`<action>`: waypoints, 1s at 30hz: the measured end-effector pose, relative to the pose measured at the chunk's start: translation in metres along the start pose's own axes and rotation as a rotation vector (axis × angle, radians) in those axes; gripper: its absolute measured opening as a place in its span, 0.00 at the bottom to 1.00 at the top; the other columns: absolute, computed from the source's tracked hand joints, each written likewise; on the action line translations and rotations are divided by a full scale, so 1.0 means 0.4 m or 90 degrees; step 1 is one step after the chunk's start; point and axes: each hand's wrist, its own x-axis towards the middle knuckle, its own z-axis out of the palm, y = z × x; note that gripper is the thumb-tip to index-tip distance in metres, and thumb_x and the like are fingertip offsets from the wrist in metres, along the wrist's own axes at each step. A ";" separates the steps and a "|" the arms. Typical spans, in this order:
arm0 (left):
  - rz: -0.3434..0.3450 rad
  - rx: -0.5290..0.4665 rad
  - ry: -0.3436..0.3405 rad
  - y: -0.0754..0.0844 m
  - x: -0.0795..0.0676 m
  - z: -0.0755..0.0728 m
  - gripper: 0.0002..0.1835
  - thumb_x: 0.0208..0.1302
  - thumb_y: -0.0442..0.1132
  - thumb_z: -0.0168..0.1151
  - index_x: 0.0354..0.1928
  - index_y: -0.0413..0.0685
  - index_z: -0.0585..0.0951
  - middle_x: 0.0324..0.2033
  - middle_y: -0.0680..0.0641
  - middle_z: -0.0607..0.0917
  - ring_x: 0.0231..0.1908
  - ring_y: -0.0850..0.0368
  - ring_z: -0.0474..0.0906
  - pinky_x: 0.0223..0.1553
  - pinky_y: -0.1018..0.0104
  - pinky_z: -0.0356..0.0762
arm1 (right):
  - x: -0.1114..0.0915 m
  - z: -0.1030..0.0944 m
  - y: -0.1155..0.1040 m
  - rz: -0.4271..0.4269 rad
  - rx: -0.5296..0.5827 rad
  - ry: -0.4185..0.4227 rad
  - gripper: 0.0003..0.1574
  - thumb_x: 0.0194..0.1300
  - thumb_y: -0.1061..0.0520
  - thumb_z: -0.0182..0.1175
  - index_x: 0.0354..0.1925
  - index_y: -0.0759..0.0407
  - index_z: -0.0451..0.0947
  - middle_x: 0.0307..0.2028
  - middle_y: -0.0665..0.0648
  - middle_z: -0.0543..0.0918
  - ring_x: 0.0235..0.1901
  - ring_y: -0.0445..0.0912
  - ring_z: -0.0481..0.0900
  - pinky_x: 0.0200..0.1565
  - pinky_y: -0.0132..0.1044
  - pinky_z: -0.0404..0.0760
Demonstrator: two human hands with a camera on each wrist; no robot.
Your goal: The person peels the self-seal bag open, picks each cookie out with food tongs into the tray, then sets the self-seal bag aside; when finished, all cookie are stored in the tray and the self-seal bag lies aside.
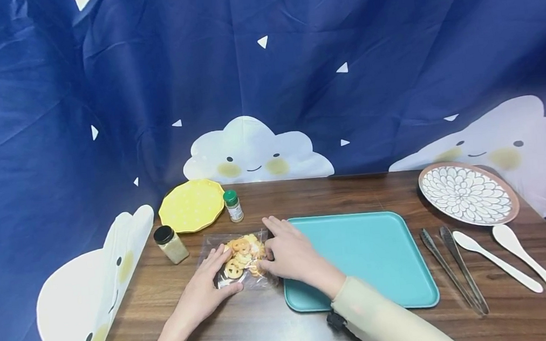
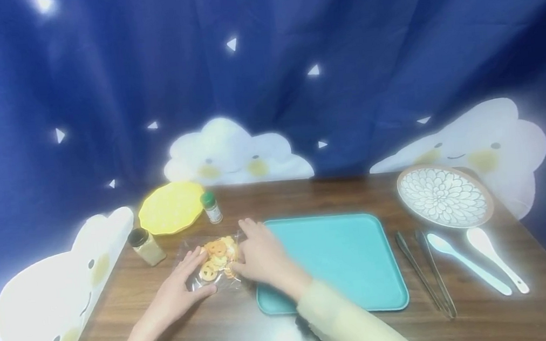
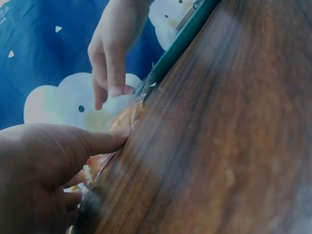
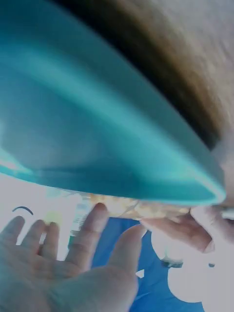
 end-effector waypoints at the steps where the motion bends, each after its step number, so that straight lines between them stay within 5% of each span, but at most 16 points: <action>1: 0.001 0.002 -0.001 0.000 0.000 0.000 0.49 0.53 0.69 0.70 0.76 0.67 0.65 0.79 0.54 0.60 0.81 0.45 0.53 0.78 0.36 0.56 | 0.006 0.005 -0.006 0.016 -0.017 -0.002 0.26 0.60 0.36 0.67 0.12 0.42 0.72 0.77 0.59 0.64 0.80 0.53 0.57 0.81 0.50 0.57; 12: 0.004 -0.003 0.007 -0.009 0.001 0.003 0.49 0.52 0.68 0.71 0.75 0.68 0.65 0.79 0.54 0.60 0.80 0.45 0.54 0.78 0.37 0.57 | 0.030 0.016 -0.039 0.047 -0.060 -0.001 0.18 0.63 0.54 0.58 0.19 0.55 0.84 0.74 0.59 0.69 0.78 0.53 0.61 0.80 0.48 0.60; 23: -0.004 0.020 0.020 0.000 0.004 -0.005 0.49 0.51 0.68 0.73 0.75 0.68 0.66 0.78 0.55 0.62 0.80 0.47 0.57 0.78 0.39 0.59 | 0.006 0.016 -0.003 0.127 -0.073 0.012 0.13 0.53 0.53 0.62 0.15 0.51 0.80 0.73 0.64 0.70 0.79 0.56 0.59 0.80 0.49 0.59; 26: -0.008 0.019 0.020 0.002 0.001 -0.008 0.49 0.51 0.67 0.74 0.75 0.68 0.66 0.78 0.55 0.63 0.79 0.47 0.57 0.78 0.40 0.60 | 0.004 0.020 0.001 0.128 -0.081 0.018 0.11 0.54 0.51 0.68 0.30 0.58 0.86 0.76 0.65 0.65 0.80 0.56 0.55 0.81 0.48 0.57; 30: -0.005 0.017 0.023 0.003 -0.002 -0.007 0.49 0.51 0.67 0.74 0.75 0.68 0.67 0.78 0.55 0.63 0.79 0.46 0.57 0.77 0.39 0.60 | 0.011 0.022 0.003 0.106 -0.095 0.053 0.36 0.51 0.50 0.74 0.58 0.58 0.80 0.79 0.63 0.58 0.81 0.56 0.52 0.83 0.48 0.54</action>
